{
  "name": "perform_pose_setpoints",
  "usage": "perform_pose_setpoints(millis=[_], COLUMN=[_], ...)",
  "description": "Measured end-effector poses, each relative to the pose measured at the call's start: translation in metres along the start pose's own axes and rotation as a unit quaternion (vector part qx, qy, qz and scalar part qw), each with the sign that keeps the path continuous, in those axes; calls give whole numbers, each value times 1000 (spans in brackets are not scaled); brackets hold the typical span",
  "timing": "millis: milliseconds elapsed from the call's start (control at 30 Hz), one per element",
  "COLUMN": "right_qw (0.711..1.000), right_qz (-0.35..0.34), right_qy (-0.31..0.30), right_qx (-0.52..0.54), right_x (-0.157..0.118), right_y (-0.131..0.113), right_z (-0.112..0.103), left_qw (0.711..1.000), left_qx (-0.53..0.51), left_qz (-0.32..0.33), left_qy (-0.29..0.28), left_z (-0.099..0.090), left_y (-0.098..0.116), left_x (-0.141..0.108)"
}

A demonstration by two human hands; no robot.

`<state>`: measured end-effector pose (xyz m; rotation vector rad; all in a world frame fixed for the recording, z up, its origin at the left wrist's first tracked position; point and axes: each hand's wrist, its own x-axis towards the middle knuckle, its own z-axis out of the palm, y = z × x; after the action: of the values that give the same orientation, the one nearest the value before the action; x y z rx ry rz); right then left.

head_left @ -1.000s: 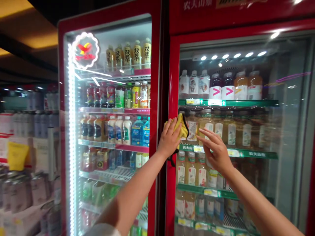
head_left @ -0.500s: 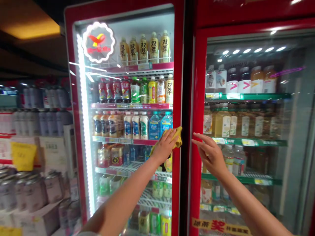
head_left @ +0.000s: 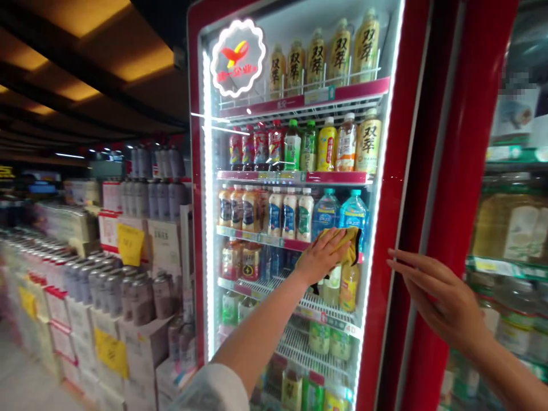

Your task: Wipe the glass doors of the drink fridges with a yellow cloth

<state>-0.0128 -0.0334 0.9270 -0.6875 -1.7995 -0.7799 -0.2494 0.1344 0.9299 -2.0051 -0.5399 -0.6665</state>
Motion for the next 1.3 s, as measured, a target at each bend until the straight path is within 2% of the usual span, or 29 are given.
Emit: perform_pose_setpoints(millis=[133, 267, 400, 533, 700, 800, 867, 967, 1033, 1100, 1133, 1200, 1267, 1300], right_qw=[1000, 998, 997, 994, 993, 989, 984, 978, 974, 972, 972, 972, 973, 974], right_qz=[3, 10, 31, 64, 100, 140, 165, 190, 203, 212, 214, 213, 210, 209], right_qy=[18, 14, -19, -35, -49, -49, -48, -56, -64, -66, -63, -55, -52, -53], right_qx=[24, 59, 72, 85, 39, -13, -44, -68, -73, -76, -79, -82, -80, -76], right_x=[6, 21, 32, 41, 51, 57, 60, 64, 69, 77, 81, 90, 97, 98], right_y=[-4, -21, -51, -85, -126, -151, -167, -188, -199, -208, -212, -222, -233, -239], right_z=[45, 112, 184, 248, 322, 358, 373, 383, 383, 378, 376, 370, 364, 360], left_qw=[999, 999, 998, 997, 994, 990, 988, 986, 985, 982, 981, 969, 953, 947], left_qx=[-14, -15, 2, 10, -19, -45, -54, -68, -90, -121, -134, -151, -147, -141], left_qz=[16, -12, -44, -47, -5, 23, 36, 44, 53, 43, 11, -97, -180, -209], left_qy=[23, 45, 53, 61, 105, 131, 139, 144, 140, 136, 143, 169, 194, 201], left_z=[6, 6, 12, 24, 44, 52, 55, 56, 51, 40, 34, 20, 14, 14], left_y=[-41, -83, -122, -160, -199, -221, -236, -260, -279, -300, -310, -327, -333, -330], left_x=[-29, -73, -130, -184, -231, -256, -271, -280, -270, -247, -234, -213, -208, -213])
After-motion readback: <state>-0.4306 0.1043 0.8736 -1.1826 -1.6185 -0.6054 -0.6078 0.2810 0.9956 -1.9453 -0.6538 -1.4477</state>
